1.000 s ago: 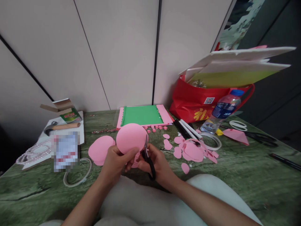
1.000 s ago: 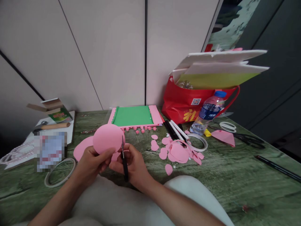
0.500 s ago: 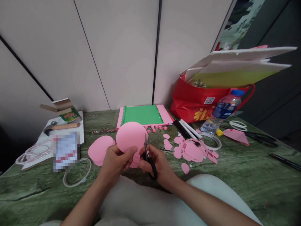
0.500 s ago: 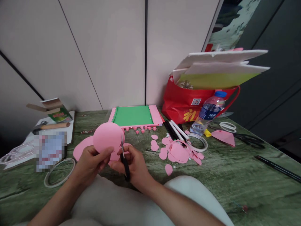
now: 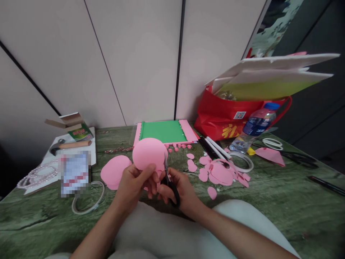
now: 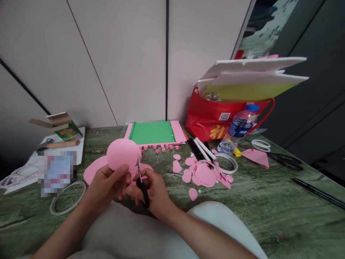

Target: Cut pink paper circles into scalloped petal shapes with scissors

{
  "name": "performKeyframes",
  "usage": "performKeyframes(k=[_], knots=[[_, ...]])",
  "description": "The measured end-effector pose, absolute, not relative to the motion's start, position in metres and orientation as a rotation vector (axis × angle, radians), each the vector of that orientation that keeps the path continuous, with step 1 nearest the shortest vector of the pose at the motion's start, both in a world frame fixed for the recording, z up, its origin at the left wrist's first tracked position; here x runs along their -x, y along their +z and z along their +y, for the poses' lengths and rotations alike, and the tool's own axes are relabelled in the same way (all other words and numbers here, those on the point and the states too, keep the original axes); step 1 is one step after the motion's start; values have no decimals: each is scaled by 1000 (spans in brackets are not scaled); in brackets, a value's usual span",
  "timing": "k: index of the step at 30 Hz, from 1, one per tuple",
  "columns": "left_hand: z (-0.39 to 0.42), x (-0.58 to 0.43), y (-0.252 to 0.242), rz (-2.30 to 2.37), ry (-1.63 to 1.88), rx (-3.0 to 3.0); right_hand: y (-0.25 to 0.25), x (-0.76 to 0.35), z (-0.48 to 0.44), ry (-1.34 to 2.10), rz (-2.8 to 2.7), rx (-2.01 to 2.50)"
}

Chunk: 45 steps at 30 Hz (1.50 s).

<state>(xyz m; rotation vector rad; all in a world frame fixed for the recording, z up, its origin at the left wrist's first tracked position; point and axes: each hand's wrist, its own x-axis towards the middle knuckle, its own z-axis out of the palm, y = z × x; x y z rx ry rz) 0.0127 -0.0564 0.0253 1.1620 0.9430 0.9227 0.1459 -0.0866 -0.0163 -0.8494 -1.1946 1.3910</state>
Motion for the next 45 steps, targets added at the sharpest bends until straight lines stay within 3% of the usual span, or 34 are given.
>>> performKeyframes(k=[12,45], knots=[[-58,-13,26,1151,926,-1223,-17,-145,-84,1410,-1116,784],[-57,-15,29,1031,1100,-1130,-14,-147,-85,1409,-1103,841]])
